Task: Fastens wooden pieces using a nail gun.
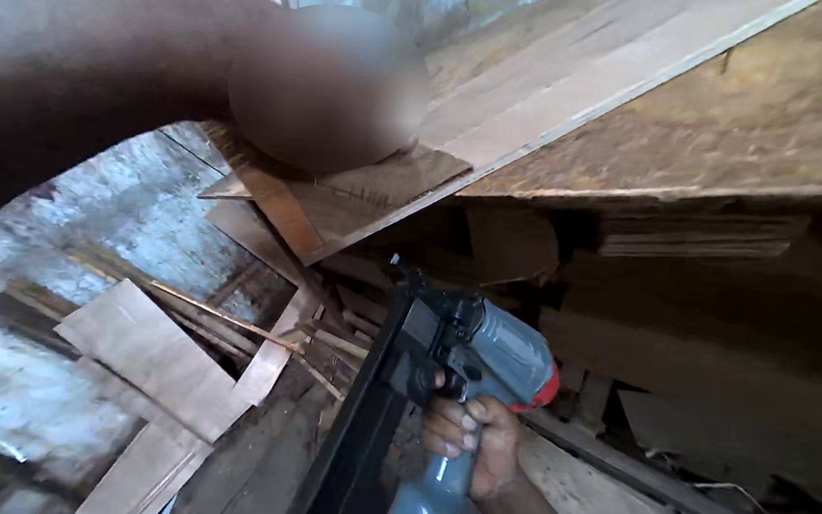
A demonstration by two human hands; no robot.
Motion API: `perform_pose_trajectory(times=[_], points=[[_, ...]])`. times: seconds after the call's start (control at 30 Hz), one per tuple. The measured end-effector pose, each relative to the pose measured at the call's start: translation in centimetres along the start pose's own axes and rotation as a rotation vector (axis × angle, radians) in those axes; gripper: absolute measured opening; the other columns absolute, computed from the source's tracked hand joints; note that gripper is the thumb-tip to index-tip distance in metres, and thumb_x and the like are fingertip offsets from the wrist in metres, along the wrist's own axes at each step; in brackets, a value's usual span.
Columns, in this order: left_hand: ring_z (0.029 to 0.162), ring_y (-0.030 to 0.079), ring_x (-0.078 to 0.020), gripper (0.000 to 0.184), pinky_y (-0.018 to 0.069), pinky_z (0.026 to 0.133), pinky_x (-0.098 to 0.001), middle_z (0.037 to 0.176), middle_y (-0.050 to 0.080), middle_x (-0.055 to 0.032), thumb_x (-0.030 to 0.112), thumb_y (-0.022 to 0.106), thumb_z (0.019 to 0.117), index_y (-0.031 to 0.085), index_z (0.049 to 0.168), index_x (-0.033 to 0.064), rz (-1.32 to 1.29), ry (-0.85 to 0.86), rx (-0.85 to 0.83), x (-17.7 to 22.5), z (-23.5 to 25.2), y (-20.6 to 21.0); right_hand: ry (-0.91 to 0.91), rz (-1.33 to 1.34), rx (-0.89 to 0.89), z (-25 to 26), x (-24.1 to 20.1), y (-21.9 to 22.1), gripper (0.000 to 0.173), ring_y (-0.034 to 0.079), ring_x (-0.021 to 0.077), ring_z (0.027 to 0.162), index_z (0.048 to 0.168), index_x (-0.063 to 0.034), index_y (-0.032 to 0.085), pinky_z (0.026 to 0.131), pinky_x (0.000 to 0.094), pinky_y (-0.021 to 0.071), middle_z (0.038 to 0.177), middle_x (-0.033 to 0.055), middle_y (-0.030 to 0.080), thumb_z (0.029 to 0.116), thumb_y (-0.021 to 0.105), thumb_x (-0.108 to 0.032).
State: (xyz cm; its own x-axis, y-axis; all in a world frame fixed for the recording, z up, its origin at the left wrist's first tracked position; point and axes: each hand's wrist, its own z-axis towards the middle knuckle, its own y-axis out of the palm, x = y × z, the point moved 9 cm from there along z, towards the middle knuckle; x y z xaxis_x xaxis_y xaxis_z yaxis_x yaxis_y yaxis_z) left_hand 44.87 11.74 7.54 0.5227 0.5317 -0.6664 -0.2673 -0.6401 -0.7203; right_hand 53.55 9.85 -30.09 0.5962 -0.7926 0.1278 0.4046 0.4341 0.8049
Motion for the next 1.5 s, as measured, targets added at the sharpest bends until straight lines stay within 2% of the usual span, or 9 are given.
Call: perform_pose_trajectory(times=[0.27, 0.33, 0.5, 0.57, 0.7, 0.8, 1.0, 1.3, 1.5], points=[[0.052, 0.052, -0.0237, 0.077, 0.0379, 0.047, -0.0486, 0.055, 0.045, -0.0041, 0.071, 0.01, 0.1022, 0.047, 0.062, 0.016, 0.057, -0.112, 0.105, 0.1, -0.5, -1.0, -0.033, 0.113, -0.096, 4.7, 0.5, -0.7, 0.024, 0.061, 0.014, 0.058, 0.105, -0.0028, 0.066, 0.061, 0.0298, 0.0546, 0.068, 0.0025, 0.06, 0.0859, 0.067, -0.017], [0.055, 0.055, -0.0284, 0.079, 0.0383, 0.046, -0.0531, 0.057, 0.047, -0.0063, 0.075, 0.009, 0.0996, 0.048, 0.063, 0.0161, 0.101, -0.146, 0.232, 0.0, -1.1, -1.7, -0.047, 0.122, -0.138, 5.6, 1.0, -0.2, 0.024, 0.061, 0.0132, 0.057, 0.106, -0.0047, 0.065, 0.059, 0.0289, 0.0537, 0.068, 0.0018, 0.059, 0.0866, 0.066, -0.019], [0.07, 0.062, -0.0352, 0.069, 0.0426, 0.057, -0.0603, 0.074, 0.058, -0.0122, 0.065, 0.023, 0.1058, 0.061, 0.088, 0.01, 0.101, -0.193, 0.609, 0.6, -4.1, -3.7, -0.07, 0.098, -0.24, 6.6, 1.7, 0.5, 0.02, 0.061, 0.0117, 0.057, 0.103, -0.0071, 0.067, 0.059, 0.028, 0.0534, 0.067, 0.0001, 0.06, 0.0899, 0.065, -0.023], [0.064, 0.058, -0.0366, 0.07, 0.0395, 0.052, -0.0584, 0.069, 0.052, -0.0136, 0.066, 0.02, 0.1046, 0.053, 0.08, 0.0086, 0.175, -0.196, 0.579, 0.4, -4.5, -3.7, -0.074, 0.1, -0.252, 6.8, 1.7, 0.4, 0.022, 0.061, 0.0113, 0.057, 0.106, -0.0077, 0.066, 0.058, 0.0273, 0.0529, 0.068, -0.0001, 0.059, 0.0892, 0.065, -0.022], [0.061, 0.06, -0.0443, 0.079, 0.0393, 0.049, -0.0625, 0.059, 0.052, -0.017, 0.07, 0.012, 0.1005, 0.052, 0.069, 0.01, 0.351, -0.158, 0.461, -0.6, -4.8, -2.9, -0.088, 0.125, -0.262, 7.0, 1.2, 0.6, 0.026, 0.06, 0.0116, 0.056, 0.109, -0.0073, 0.065, 0.059, 0.0284, 0.0532, 0.067, -0.0002, 0.058, 0.0876, 0.067, -0.022], [0.063, 0.062, -0.0469, 0.082, 0.04, 0.049, -0.0644, 0.059, 0.053, -0.0179, 0.073, 0.007, 0.0992, 0.054, 0.072, 0.0111, 0.396, -0.146, 0.391, -0.8, -4.2, -2.4, -0.095, 0.121, -0.266, 7.0, 0.6, 0.7, 0.027, 0.06, 0.0115, 0.056, 0.11, -0.0057, 0.065, 0.059, 0.0282, 0.0537, 0.066, -0.0005, 0.058, 0.0885, 0.066, -0.021], [0.055, 0.06, -0.0321, 0.072, 0.04, 0.044, -0.0538, 0.055, 0.048, -0.0045, 0.072, 0.006, 0.0997, 0.054, 0.081, 0.0221, 0.415, -0.012, 0.27, -0.2, -2.9, -1.4, -0.079, 0.119, -0.281, 7.0, 0.4, 0.9, 0.028, 0.059, 0.0111, 0.055, 0.111, -0.0074, 0.064, 0.059, 0.0282, 0.0536, 0.065, -0.001, 0.057, 0.0883, 0.066, -0.023], [0.059, 0.064, -0.0272, 0.073, 0.0446, 0.046, -0.0526, 0.059, 0.054, -0.0018, 0.071, 0.005, 0.0997, 0.057, 0.083, 0.0241, 0.34, -0.1, 0.152, 0.5, -2.2, -1.4, -0.053, 0.152, -0.286, 7.4, 0.3, 0.7, 0.03, 0.059, 0.0114, 0.055, 0.112, -0.0065, 0.065, 0.061, 0.0293, 0.054, 0.066, -0.0008, 0.057, 0.0869, 0.068, -0.022], [0.058, 0.062, -0.0287, 0.07, 0.0428, 0.047, -0.0527, 0.058, 0.052, -0.0028, 0.069, 0.009, 0.1012, 0.055, 0.077, 0.022, 0.347, -0.125, 0.205, 0.3, -2.5, -1.5, -0.044, 0.16, -0.243, 6.9, -0.5, 0.0, 0.033, 0.06, 0.013, 0.055, 0.112, -0.0042, 0.066, 0.058, 0.03, 0.054, 0.067, 0.0017, 0.058, 0.0835, 0.07, -0.019]])
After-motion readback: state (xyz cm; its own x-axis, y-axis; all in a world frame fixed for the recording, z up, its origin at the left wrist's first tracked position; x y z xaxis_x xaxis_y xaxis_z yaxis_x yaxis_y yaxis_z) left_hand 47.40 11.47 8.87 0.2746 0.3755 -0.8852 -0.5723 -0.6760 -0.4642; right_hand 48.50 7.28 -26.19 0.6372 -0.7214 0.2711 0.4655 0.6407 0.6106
